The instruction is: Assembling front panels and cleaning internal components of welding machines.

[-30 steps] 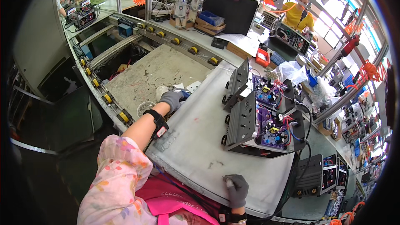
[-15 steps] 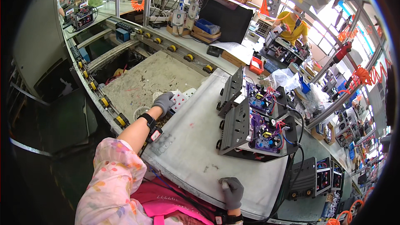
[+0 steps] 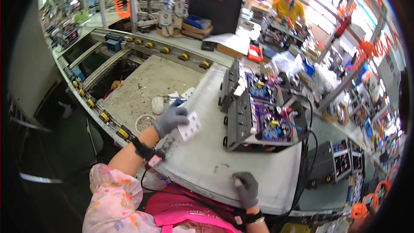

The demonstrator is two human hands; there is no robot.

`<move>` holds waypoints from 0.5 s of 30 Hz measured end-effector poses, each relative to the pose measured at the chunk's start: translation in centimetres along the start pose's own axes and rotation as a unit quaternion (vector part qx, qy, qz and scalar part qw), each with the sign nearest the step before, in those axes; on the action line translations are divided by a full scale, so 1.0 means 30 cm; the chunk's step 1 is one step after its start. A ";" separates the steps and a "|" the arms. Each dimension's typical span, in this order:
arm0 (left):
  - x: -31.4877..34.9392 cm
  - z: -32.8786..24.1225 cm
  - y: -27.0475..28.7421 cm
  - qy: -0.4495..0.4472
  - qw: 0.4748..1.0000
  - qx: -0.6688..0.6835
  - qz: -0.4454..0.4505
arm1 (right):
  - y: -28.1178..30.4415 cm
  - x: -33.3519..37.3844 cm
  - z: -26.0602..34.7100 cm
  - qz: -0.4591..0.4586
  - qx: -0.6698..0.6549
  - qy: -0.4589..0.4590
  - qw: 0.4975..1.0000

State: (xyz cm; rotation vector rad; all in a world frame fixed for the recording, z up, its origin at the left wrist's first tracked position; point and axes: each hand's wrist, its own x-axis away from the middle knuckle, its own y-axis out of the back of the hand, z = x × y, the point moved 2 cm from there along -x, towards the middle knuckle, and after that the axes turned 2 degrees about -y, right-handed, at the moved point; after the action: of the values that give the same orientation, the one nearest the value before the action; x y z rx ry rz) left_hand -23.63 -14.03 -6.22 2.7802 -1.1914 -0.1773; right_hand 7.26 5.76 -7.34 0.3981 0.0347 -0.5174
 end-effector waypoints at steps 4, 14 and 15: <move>0.166 -0.160 -0.295 0.240 0.941 0.001 0.237 | -0.004 -0.032 0.137 0.053 0.039 0.120 0.991; 0.280 -0.180 -0.533 0.226 0.847 0.417 0.239 | 0.012 -0.049 0.167 -0.026 0.046 0.123 0.991; 0.290 -0.178 -0.531 0.141 0.932 0.283 0.177 | 0.011 -0.046 0.158 -0.047 0.039 0.109 0.992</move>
State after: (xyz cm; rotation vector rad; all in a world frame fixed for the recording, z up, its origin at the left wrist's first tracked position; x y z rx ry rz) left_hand -5.52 -9.12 -3.87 2.7975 -1.8571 0.6758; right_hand 5.90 4.90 -2.67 0.5304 0.2448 -0.5685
